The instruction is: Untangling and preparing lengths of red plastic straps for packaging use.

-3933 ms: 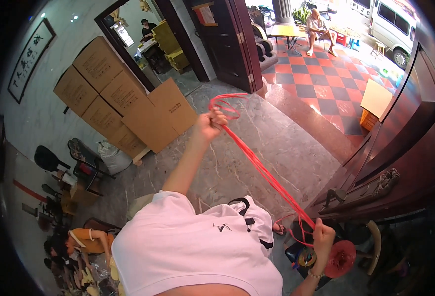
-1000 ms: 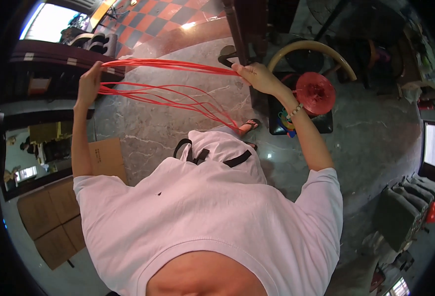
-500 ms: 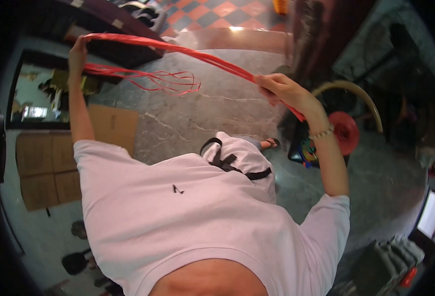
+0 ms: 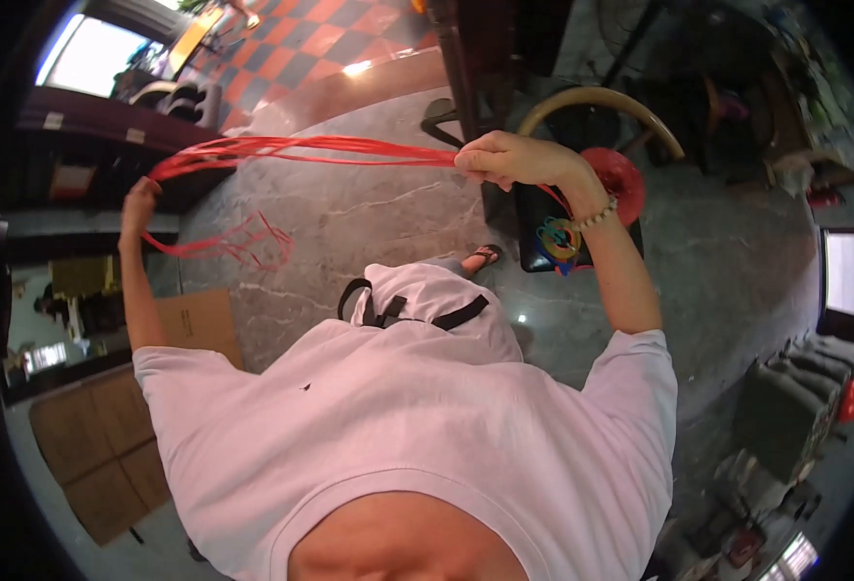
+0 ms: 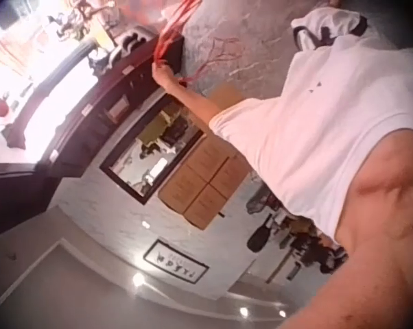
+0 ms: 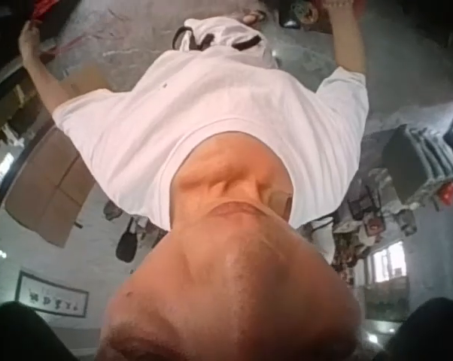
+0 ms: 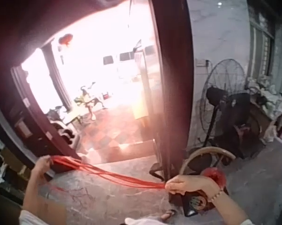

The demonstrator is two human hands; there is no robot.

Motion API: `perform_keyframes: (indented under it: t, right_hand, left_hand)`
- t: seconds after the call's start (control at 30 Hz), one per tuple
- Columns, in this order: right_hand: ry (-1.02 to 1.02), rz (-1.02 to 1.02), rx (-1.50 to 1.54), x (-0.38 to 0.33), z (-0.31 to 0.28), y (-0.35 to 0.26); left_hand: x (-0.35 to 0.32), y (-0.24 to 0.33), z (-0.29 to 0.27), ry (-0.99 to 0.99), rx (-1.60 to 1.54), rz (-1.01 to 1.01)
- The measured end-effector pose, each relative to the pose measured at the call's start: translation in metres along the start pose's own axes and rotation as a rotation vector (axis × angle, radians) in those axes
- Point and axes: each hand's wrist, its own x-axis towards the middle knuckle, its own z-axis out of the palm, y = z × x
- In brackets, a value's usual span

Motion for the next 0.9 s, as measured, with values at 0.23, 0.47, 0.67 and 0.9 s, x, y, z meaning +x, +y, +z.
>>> perform_keyframes:
  t: [0.23,0.47,0.67,0.9]
  right_hand:
    - [0.143,0.235,-0.284,-0.025,0.002,0.03]
    - [0.252,0.117,-0.546,-0.042,0.022,0.012]
    - [0.315,0.352,-0.27,-0.081,0.019,0.01]
    - [0.565,0.277,-0.335,-0.135,0.01,0.036]
  left_hand:
    - [0.016,0.256,0.102,-0.368,-0.29,0.599]
    - [-0.034,0.517,0.058,-0.315,-0.945,1.131]
    - [-0.041,0.559,0.067,-0.516,-0.883,1.06]
    - [-0.041,0.57,0.073,-0.348,-0.811,1.081]
